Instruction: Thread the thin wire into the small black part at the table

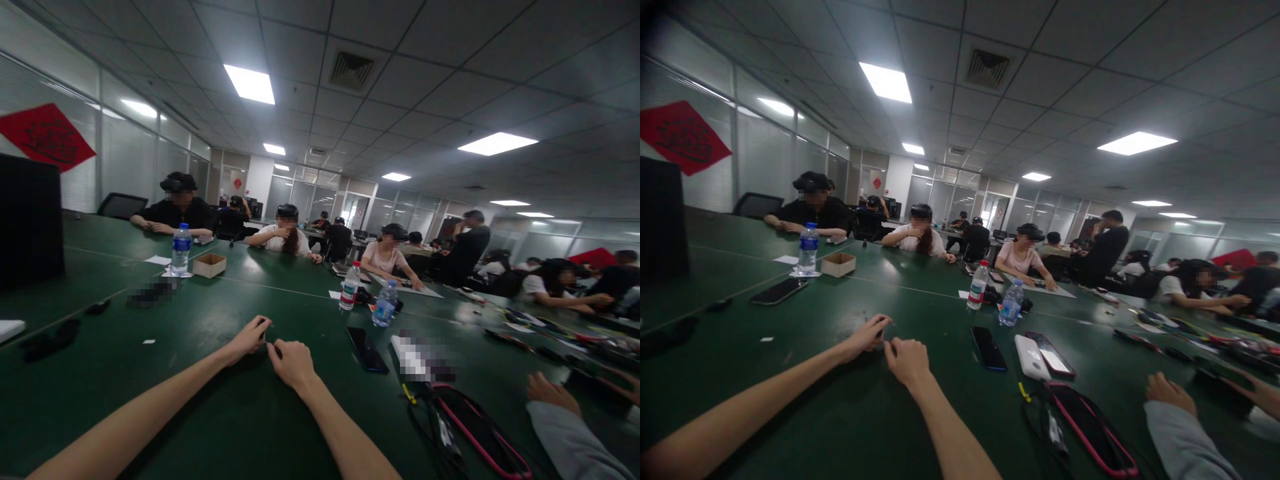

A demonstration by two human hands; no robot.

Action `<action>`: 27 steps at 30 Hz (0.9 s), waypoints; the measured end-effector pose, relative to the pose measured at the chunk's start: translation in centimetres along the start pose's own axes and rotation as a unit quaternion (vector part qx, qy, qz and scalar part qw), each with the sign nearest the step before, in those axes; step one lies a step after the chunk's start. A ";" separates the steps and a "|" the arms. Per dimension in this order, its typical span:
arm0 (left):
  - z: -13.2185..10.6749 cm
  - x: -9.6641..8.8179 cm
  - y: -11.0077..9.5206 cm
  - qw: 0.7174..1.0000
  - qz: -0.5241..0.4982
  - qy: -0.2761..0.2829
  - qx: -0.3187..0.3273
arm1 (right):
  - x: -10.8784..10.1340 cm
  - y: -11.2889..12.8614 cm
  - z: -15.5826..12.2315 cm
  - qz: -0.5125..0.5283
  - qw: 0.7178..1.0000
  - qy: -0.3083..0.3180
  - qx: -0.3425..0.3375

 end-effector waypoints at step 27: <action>-0.2 -0.4 0.1 0.999 -0.030 0.040 0.009 | -0.2 -0.4 0.1 0.007 1.000 0.004 0.026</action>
Point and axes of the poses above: each hand's wrist, its own z-axis towards the middle knuckle, its own x-axis out of the palm, y = z × x, the point moved 2 cm from there along z, towards the middle knuckle, and after that the axes turned 1 degree about x, right-handed, at the moved point
